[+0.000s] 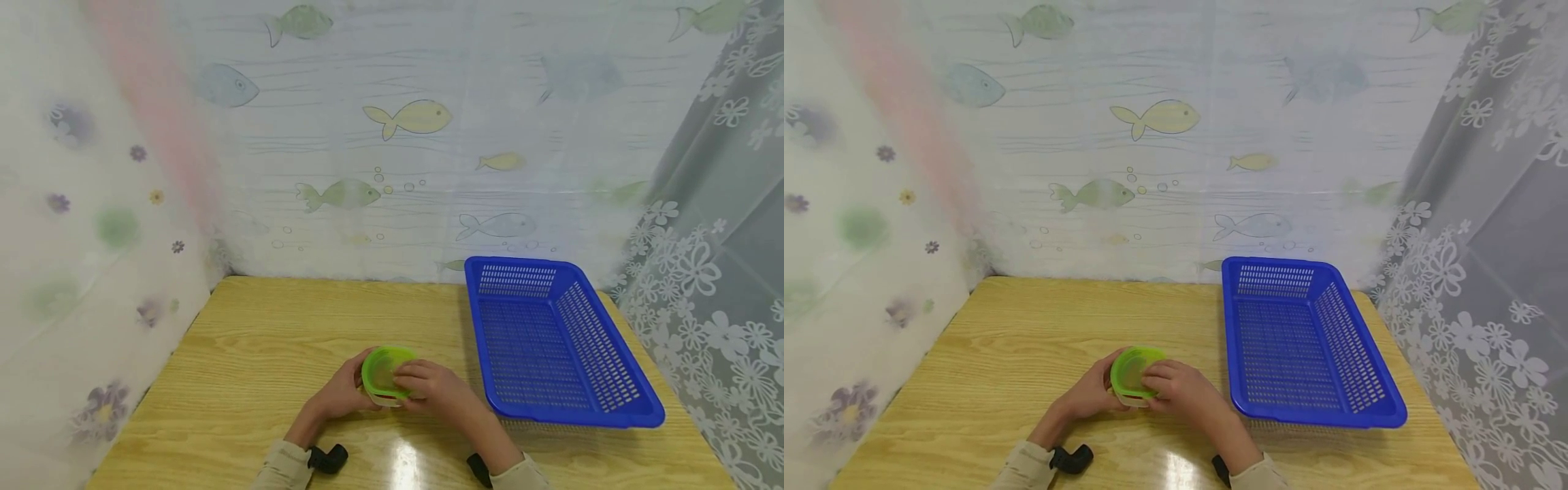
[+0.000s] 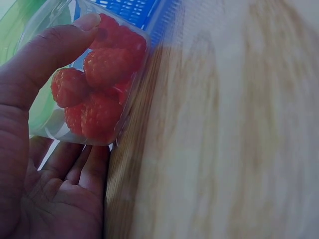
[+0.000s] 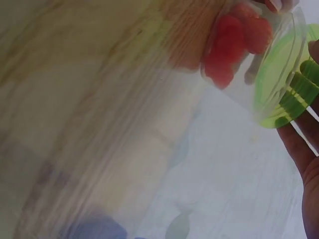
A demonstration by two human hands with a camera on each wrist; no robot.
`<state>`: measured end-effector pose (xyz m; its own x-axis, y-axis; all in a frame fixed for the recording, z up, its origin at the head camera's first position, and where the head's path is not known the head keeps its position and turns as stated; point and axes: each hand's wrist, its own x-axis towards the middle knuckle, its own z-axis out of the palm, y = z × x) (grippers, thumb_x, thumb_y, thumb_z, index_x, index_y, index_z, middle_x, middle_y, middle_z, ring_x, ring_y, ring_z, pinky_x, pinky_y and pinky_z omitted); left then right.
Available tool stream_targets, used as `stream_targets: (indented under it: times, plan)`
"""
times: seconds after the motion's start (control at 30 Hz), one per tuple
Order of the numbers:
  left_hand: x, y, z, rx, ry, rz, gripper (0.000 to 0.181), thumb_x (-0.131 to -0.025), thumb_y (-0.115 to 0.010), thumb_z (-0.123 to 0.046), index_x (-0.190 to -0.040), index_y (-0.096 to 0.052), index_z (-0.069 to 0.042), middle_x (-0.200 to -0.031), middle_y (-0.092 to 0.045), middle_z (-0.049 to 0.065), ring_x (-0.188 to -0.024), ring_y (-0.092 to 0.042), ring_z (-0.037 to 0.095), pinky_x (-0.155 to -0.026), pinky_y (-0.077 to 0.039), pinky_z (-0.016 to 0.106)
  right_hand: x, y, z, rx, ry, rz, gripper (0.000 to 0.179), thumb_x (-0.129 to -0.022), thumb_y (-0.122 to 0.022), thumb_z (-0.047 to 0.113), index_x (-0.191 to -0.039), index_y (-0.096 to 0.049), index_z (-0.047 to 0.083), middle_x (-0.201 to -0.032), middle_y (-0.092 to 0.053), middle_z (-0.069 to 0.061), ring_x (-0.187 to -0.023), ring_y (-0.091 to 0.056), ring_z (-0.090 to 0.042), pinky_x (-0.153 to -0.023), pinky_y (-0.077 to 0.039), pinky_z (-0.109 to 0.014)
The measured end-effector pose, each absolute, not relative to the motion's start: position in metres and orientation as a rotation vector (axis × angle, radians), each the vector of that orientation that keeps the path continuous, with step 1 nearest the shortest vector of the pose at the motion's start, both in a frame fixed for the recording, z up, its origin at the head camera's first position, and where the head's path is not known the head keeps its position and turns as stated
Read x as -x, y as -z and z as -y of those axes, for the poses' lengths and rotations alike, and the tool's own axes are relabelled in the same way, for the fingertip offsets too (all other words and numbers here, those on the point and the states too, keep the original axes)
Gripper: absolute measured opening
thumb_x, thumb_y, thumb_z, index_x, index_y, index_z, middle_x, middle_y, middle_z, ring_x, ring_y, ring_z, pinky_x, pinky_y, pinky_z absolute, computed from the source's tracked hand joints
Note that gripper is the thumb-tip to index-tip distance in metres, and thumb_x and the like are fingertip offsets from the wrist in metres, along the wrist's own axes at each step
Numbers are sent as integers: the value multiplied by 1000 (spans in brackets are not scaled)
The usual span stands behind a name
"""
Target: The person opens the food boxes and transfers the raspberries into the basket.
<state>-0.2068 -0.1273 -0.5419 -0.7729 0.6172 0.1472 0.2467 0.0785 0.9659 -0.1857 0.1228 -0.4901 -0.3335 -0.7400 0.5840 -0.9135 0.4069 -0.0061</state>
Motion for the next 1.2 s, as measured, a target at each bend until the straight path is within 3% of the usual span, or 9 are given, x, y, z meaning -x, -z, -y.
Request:
stream_targets:
  times: [0.6,1.2]
  plan:
    - [209,546,127,-929,-1772,-2064,82,-82,-85,-6,-151,-43,-10,-140,-56,11,-127,-57,12,-106,-47,29,189,479,-117,-1357,-598,2121,32,-75,-87,0,-105,-76,5,-110,-73,-5,-104,-71,-19,-91,-57,-23]
    - [206,547,125,-833,-1775,-2091,81,-78,-87,-4,-148,-48,-13,-142,-56,8,-128,-57,13,-107,-46,27,193,477,-116,-1322,-641,2138,35,-76,-86,-2,-107,-73,5,-105,-71,-3,-94,-70,-14,-80,-56,-15]
